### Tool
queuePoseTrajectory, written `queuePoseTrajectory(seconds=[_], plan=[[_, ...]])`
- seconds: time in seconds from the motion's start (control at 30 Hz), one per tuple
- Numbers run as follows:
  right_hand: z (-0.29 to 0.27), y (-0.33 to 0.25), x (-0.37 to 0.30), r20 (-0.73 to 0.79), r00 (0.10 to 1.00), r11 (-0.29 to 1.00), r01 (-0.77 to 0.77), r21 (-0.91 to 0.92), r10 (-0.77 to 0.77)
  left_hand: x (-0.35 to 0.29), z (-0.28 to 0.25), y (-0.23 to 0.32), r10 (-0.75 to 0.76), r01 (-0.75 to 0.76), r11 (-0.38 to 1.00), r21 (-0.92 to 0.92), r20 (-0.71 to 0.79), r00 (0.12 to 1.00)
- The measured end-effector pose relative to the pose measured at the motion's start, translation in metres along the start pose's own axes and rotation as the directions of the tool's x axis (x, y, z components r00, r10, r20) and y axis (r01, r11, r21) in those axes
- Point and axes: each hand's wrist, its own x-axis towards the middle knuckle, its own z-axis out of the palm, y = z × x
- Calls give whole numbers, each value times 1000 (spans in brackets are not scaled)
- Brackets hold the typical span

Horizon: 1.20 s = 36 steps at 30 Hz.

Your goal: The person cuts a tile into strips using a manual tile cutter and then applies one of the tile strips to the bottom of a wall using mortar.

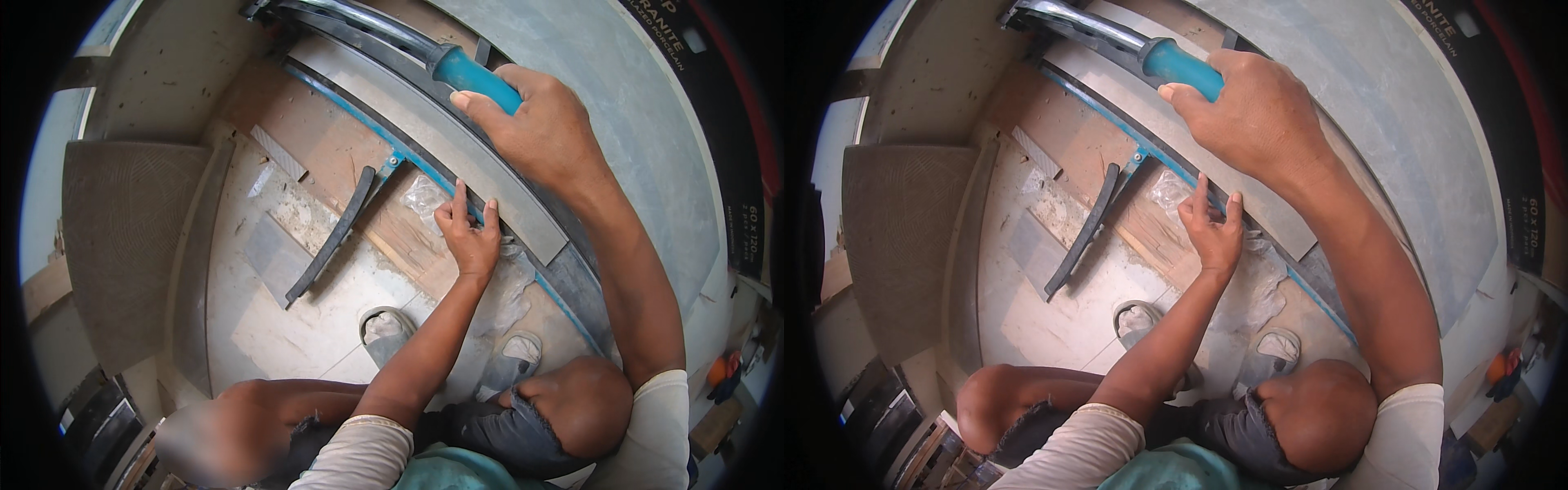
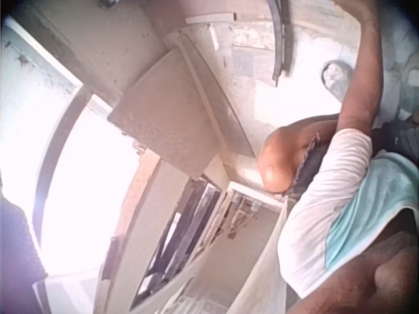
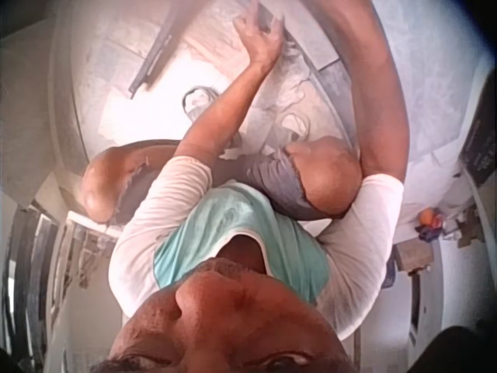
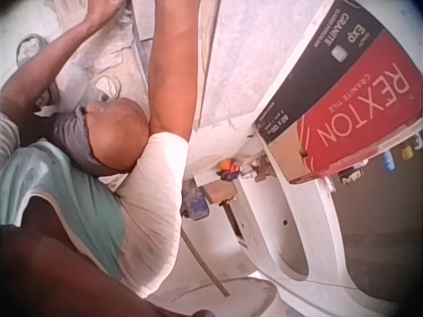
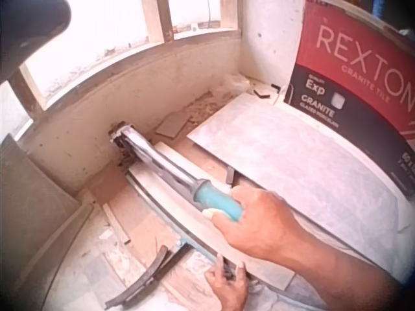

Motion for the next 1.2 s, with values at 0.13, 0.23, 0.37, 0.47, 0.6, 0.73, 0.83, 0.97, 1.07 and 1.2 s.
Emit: queuePoseTrajectory(seconds=[0.13, 0.23, 0.37, 0.47, 0.6, 0.73, 0.83, 0.97, 1.07, 1.2], plan=[[1, -4, 7, -4, 1000, 1000, 15, 6, -15, 2, 2, 3, -8, 8, 1000, 0, -1, 1000], [26, 3, 21, 12, 1000, 998, 14, -54, -13, -5, 1, 2, -22, 22, 1000, -12, 8, 1000], [30, 0, 19, 94, 994, 997, -59, 50, 54, 0, -5, 6, -1, 1, 1000, 5, -2, 1000], [15, -11, 25, 99, 995, 999, -16, 35, 12, -4, -3, 5, -7, 8, 1000, 26, -25, 1000], [-11, -34, 33, 159, 987, 998, -28, 63, 18, -6, 2, 0, -30, 32, 998, 49, -36, 999], [-44, -62, 33, 197, 980, 999, -28, 28, 22, -5, 3, 8, -68, 70, 997, 12, -93, 993], [-65, -80, 29, 255, 965, 998, -61, -11, 62, -4, 3, 12, -98, 99, 995, 9, -99, 990], [-79, -84, 18, 243, 969, 999, -45, -25, 50, -6, 3, 17, -115, 117, 993, 9, -121, 986], [-83, -85, 15, 239, 971, 998, -12, -63, 27, -5, 2, 19, -123, 124, 992, 1, -145, 982], [-105, -110, 19, 292, 954, 990, -21, -141, 62, -6, -3, 23, -118, 123, 992, 19, -182, 976]])
